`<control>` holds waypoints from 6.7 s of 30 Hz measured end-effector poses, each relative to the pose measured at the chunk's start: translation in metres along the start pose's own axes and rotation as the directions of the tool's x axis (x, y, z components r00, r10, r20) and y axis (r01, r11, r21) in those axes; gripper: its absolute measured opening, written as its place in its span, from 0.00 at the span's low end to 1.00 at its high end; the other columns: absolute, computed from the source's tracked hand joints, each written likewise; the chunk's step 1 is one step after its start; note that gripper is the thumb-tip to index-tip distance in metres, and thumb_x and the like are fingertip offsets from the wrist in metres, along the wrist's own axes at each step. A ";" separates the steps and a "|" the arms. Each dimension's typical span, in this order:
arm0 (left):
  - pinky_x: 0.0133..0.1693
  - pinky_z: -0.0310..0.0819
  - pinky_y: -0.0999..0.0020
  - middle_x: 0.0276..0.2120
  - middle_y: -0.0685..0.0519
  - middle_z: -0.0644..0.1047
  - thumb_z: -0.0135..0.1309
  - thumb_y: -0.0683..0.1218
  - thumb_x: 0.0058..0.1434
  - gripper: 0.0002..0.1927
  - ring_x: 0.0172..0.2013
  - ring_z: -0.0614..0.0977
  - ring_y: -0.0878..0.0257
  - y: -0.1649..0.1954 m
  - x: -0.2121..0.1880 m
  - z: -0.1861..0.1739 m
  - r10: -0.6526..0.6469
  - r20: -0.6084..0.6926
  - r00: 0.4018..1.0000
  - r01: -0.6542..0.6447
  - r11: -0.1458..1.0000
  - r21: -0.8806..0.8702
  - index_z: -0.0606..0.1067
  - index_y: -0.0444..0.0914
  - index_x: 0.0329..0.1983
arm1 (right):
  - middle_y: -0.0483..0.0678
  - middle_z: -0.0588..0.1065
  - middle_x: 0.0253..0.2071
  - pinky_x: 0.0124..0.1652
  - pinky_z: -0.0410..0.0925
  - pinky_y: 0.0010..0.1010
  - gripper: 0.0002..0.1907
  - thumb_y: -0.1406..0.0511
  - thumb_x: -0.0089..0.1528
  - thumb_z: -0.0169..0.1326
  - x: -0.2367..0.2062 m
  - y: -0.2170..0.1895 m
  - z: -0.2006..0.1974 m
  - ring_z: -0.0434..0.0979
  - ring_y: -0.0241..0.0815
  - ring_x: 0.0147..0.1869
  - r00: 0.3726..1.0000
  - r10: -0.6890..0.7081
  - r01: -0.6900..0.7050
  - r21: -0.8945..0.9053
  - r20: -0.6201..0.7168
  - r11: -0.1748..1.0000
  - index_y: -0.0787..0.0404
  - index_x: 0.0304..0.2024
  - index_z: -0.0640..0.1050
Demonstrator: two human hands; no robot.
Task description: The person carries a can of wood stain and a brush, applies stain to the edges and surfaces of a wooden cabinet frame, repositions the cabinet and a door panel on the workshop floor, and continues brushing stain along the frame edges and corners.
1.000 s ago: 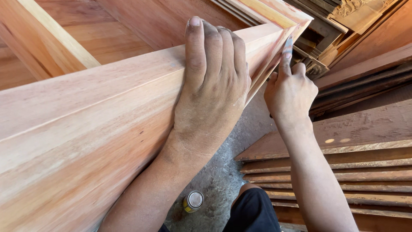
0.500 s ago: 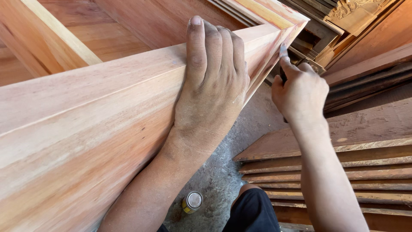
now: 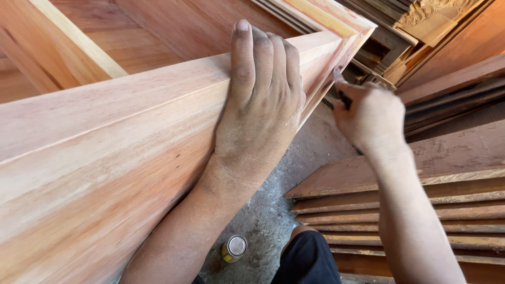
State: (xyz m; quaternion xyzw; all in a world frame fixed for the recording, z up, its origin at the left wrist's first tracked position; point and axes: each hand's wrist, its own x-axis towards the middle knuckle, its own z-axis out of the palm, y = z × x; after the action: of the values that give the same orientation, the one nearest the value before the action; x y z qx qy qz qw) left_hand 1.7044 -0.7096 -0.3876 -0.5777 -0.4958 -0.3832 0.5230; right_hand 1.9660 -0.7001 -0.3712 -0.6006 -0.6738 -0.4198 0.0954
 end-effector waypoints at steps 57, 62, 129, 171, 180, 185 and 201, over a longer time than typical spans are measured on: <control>0.72 0.36 0.51 0.50 0.42 0.74 0.47 0.51 0.73 0.18 0.60 0.70 0.50 0.009 -0.011 0.008 0.005 0.074 0.997 0.003 0.993 -0.115 0.74 0.30 0.50 | 0.49 0.75 0.31 0.17 0.62 0.22 0.13 0.69 0.69 0.59 0.016 0.040 -0.028 0.68 0.32 0.22 0.996 0.027 -0.017 0.116 -0.089 0.993 0.58 0.57 0.83; 0.72 0.36 0.51 0.50 0.42 0.73 0.46 0.51 0.73 0.18 0.59 0.70 0.50 0.009 -0.011 0.008 0.001 0.079 0.997 0.009 0.992 -0.123 0.73 0.30 0.50 | 0.47 0.73 0.31 0.18 0.60 0.19 0.13 0.65 0.73 0.58 0.006 0.040 -0.001 0.63 0.30 0.21 0.998 0.026 -0.024 0.042 -0.049 0.999 0.55 0.60 0.84; 0.71 0.47 0.49 0.42 0.45 0.77 0.50 0.62 0.76 0.26 0.56 0.75 0.51 -0.001 0.003 0.016 0.029 0.027 0.999 -0.027 0.997 -0.071 0.78 0.33 0.50 | 0.56 0.75 0.34 0.18 0.66 0.31 0.26 0.66 0.67 0.49 -0.017 -0.045 0.018 0.69 0.38 0.20 0.976 0.192 -0.193 0.004 0.105 0.981 0.65 0.68 0.69; 0.67 0.38 0.37 0.34 0.40 0.83 0.37 0.76 0.64 0.41 0.49 0.79 0.47 0.019 0.116 0.001 -0.011 0.777 0.630 0.064 0.997 -0.038 0.75 0.40 0.59 | 0.49 0.73 0.43 0.43 0.69 0.29 0.17 0.74 0.66 0.61 0.010 0.055 0.148 0.73 0.40 0.44 0.812 0.431 0.217 0.889 -0.394 0.404 0.56 0.57 0.82; 0.71 0.40 0.40 0.33 0.41 0.84 0.37 0.78 0.60 0.44 0.49 0.81 0.49 0.022 0.117 0.007 -0.132 0.839 0.529 0.081 0.991 0.104 0.78 0.39 0.54 | 0.46 0.74 0.45 0.45 0.67 0.30 0.17 0.75 0.66 0.63 0.068 0.092 0.140 0.72 0.42 0.47 0.775 0.218 0.479 0.777 -0.593 0.409 0.57 0.56 0.83; 0.70 0.38 0.38 0.31 0.41 0.82 0.37 0.78 0.59 0.44 0.49 0.80 0.47 0.020 0.114 0.012 -0.122 0.826 0.550 0.061 0.992 0.106 0.79 0.39 0.51 | 0.46 0.74 0.43 0.46 0.66 0.32 0.16 0.75 0.64 0.61 0.061 0.092 0.159 0.69 0.43 0.46 0.788 0.087 0.520 0.735 -0.609 0.434 0.56 0.53 0.84; 0.70 0.38 0.37 0.34 0.39 0.82 0.35 0.80 0.58 0.46 0.52 0.79 0.46 0.022 0.119 0.010 -0.148 0.852 0.502 0.072 0.989 0.130 0.78 0.38 0.53 | 0.44 0.71 0.39 0.40 0.65 0.30 0.15 0.74 0.66 0.60 0.069 0.103 0.144 0.67 0.40 0.43 0.744 -0.046 0.584 0.614 -0.667 0.531 0.51 0.52 0.86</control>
State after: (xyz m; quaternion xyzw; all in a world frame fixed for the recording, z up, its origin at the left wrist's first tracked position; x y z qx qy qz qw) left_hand 1.7504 -0.6781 -0.2800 -0.6381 -0.7396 -0.0603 0.2054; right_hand 2.0940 -0.5595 -0.3711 -0.1946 -0.8263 -0.2450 0.4683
